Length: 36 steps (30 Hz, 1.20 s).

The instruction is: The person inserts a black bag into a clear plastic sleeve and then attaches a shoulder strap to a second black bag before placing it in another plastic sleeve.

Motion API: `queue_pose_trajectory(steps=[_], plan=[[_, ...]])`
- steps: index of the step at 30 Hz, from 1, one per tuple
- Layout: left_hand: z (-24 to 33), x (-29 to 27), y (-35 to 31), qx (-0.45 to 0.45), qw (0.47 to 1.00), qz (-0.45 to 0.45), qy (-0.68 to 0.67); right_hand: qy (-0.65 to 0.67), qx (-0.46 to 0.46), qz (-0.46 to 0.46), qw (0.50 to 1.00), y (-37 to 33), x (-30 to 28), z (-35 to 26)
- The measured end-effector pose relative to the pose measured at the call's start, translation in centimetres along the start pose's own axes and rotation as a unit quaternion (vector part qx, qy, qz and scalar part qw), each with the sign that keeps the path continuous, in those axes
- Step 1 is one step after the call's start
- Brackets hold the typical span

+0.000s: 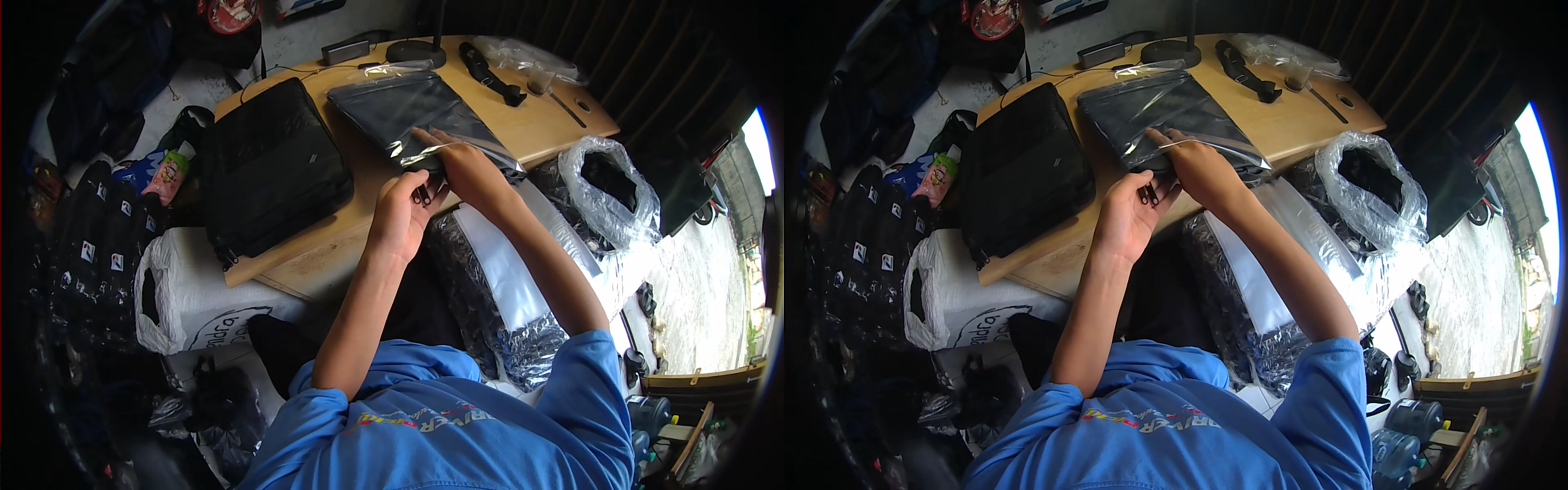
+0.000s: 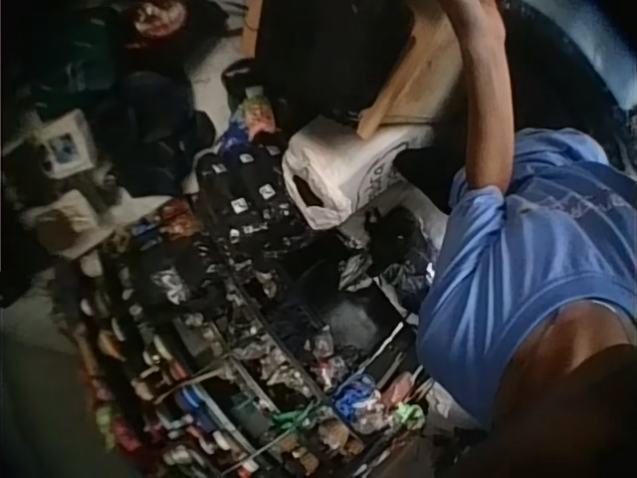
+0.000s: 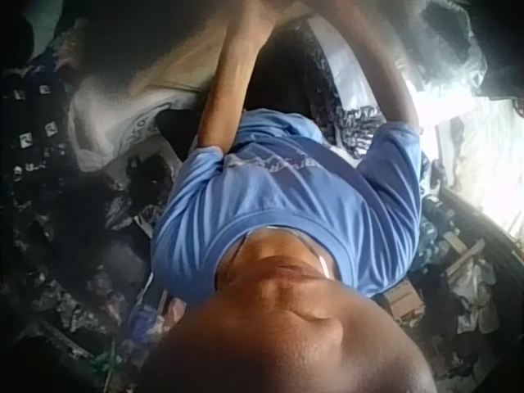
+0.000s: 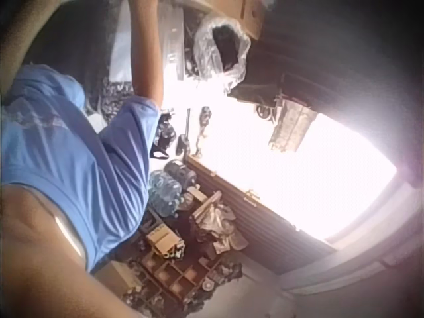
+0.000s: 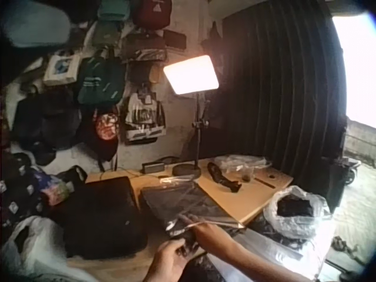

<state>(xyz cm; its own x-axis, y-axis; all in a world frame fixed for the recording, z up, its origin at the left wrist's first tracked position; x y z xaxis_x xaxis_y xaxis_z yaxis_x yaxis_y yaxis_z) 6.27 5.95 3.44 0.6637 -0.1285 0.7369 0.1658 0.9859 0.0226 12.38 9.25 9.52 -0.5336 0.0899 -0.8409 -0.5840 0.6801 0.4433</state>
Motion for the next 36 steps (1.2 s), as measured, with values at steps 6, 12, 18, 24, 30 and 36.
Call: queue_pose_trajectory(steps=[6,12,18,24,30,36], plan=[[1.8,1.5,0.3,0.057,0.995,-0.076,-0.029,0.088,0.024,0.059,0.994,1.3,-3.5,-0.6],[8.1,10.2,1.1,0.434,0.815,0.030,0.384,0.176,0.030,0.289,0.941,-0.1,-11.9,-0.2],[6.6,20.0,2.1,0.436,0.662,-0.029,0.608,0.601,0.153,0.421,0.662,-6.2,-11.6,6.0],[-3.2,21.5,2.4,0.398,0.419,-0.142,0.804,0.778,0.055,0.378,0.498,-10.7,-5.2,9.3],[-10.2,21.0,2.0,0.439,0.265,-0.226,0.828,0.809,0.092,0.389,0.432,-14.6,1.1,10.2],[-16.2,19.6,-1.0,0.456,0.169,-0.294,0.823,0.851,0.064,0.378,0.359,-16.3,2.0,10.9]])
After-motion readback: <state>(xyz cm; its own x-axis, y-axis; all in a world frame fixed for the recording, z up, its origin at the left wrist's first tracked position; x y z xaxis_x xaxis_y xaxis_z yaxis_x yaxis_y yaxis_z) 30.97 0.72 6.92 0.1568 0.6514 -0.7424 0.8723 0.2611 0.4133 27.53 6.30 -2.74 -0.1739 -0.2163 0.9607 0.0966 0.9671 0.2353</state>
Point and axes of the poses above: each hand's wrist, its own y-axis towards the middle knuckle, its own x-axis out of the palm, z = x × y, the point moved 10 cm from there along y, towards the middle knuckle, and after that the axes turned 10 degrees about y, right-handed, at the moved point
